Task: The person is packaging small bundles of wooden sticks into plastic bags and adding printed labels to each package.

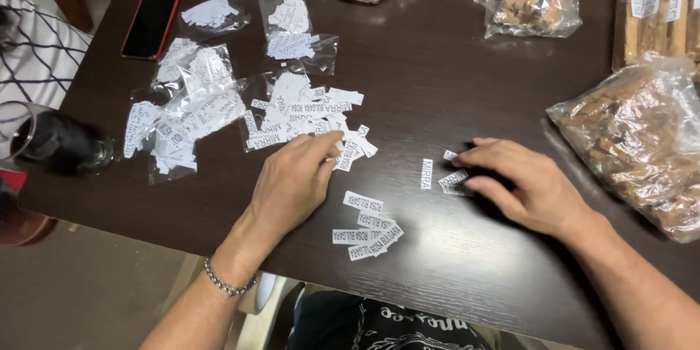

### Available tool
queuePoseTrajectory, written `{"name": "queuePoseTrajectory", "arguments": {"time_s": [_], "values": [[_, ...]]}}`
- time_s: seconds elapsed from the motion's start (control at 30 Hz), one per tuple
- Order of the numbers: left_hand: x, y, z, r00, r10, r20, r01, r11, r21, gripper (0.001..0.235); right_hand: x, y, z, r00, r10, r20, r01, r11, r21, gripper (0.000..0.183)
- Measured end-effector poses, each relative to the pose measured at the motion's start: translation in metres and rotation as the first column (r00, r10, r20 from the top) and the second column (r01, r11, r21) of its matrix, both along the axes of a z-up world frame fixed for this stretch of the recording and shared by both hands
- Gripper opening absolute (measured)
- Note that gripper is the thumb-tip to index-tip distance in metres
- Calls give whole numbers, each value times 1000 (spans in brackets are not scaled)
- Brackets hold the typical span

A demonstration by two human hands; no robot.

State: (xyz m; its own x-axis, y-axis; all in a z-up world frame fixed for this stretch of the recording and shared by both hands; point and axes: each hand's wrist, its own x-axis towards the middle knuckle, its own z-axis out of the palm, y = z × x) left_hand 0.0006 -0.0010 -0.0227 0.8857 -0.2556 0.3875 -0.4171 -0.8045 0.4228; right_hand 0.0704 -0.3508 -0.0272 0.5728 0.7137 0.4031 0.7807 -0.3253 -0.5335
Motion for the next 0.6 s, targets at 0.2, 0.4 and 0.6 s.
{"name": "queuePoseTrajectory", "arguments": {"time_s": [0.2,0.4,0.6], "values": [[-12,9,-1,998,-62,12,59,984,166,37,-10,60,28,970,242,11,-234,946,-226,65],[-21,19,-11,998,-62,-5,62,994,92,34,21,104,2,955,296,2,-273,883,-381,86],[-21,34,-18,993,-115,-16,116,987,109,39,37,91,12,998,40,-46,-52,955,-291,78]]}}
